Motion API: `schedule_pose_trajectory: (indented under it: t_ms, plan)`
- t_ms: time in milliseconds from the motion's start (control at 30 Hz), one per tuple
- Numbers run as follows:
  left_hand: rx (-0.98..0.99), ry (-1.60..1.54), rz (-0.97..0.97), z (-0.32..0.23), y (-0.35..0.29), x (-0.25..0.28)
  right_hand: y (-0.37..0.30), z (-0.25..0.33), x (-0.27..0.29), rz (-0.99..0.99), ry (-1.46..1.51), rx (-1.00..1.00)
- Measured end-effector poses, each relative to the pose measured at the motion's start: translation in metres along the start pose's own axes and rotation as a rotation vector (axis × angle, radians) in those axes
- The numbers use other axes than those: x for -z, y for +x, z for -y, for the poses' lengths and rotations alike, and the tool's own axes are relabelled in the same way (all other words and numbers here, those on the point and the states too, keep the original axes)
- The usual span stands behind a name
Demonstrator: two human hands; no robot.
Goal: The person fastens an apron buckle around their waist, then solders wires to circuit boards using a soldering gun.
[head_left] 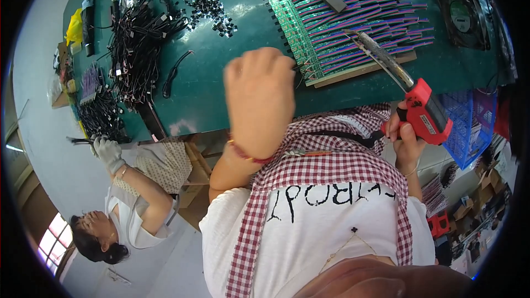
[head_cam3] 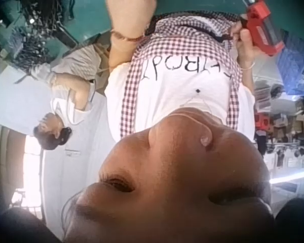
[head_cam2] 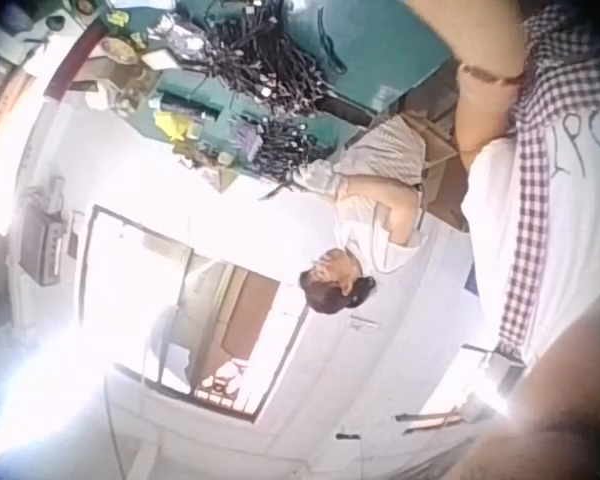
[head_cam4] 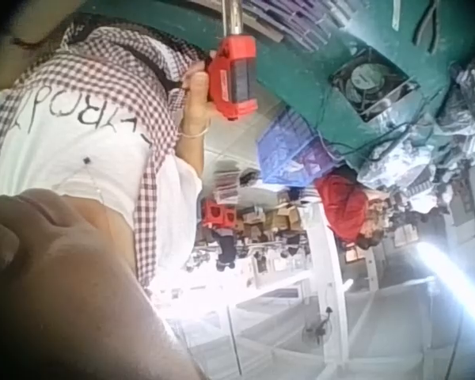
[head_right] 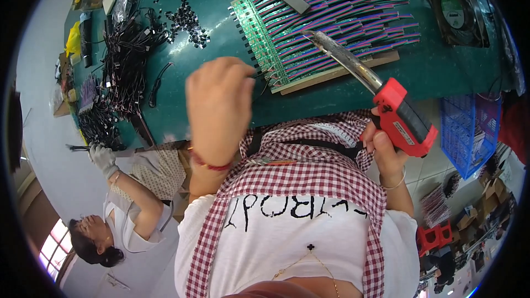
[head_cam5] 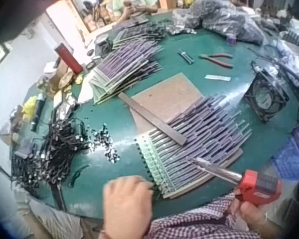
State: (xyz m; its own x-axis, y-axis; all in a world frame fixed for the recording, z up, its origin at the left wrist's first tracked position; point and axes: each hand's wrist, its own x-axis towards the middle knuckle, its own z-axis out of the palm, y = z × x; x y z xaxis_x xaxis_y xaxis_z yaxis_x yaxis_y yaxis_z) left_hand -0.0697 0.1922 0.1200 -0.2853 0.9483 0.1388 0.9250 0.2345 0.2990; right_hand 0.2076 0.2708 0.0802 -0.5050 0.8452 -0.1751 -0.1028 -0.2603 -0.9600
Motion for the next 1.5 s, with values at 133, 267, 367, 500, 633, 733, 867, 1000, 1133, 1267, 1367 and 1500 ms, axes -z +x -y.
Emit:
schedule_pose_trajectory:
  t_ms: [133, 267, 367, 500, 633, 733, 867, 1000, 1133, 1267, 1367, 1500]
  plan:
    - [0.318, 0.328, -0.192, 0.095, -0.018, 0.036, 0.004, 0.004, 0.0, -0.049, 0.007, 0.002]
    - [0.664, 0.321, 0.125, 0.169, -0.046, 0.022, 0.013, 0.005, 0.001, -0.029, -0.001, 0.054]
    - [0.469, 0.32, 0.077, 0.182, -0.063, 0.015, 0.019, 0.007, -0.001, -0.005, 0.023, 0.097]
    - [0.334, 0.218, -0.125, 0.169, -0.056, 0.024, 0.028, 0.014, -0.008, 0.044, 0.021, 0.157]
    - [0.402, -0.539, -0.214, 0.129, -0.025, 0.03, 0.04, 0.031, -0.026, 0.051, 0.104, 0.171]
    - [0.319, -0.976, -0.096, 0.081, -0.003, 0.023, 0.048, 0.045, -0.05, 0.022, 0.123, 0.099]
    - [0.314, -1.306, 0.089, 0.029, 0.022, 0.02, 0.071, 0.052, -0.088, 0.064, -0.106, 0.131]
    - [0.318, -1.308, 0.126, 0.005, 0.029, 0.02, 0.085, 0.052, -0.108, 0.062, -0.105, 0.252]
    - [0.308, -1.222, 0.142, -0.002, 0.023, 0.014, 0.085, 0.049, -0.104, 0.057, -0.176, 0.254]
    - [0.245, -1.002, 0.221, -0.004, 0.021, 0.01, 0.086, 0.044, -0.098, 0.045, -0.345, 0.341]
    - [0.117, -0.976, 0.212, -0.009, 0.024, 0.006, 0.082, 0.045, -0.098, 0.059, -0.277, 0.275]
    - [0.023, -1.119, 0.158, -0.011, 0.028, 0.002, 0.085, 0.045, -0.097, 0.062, -0.144, 0.156]
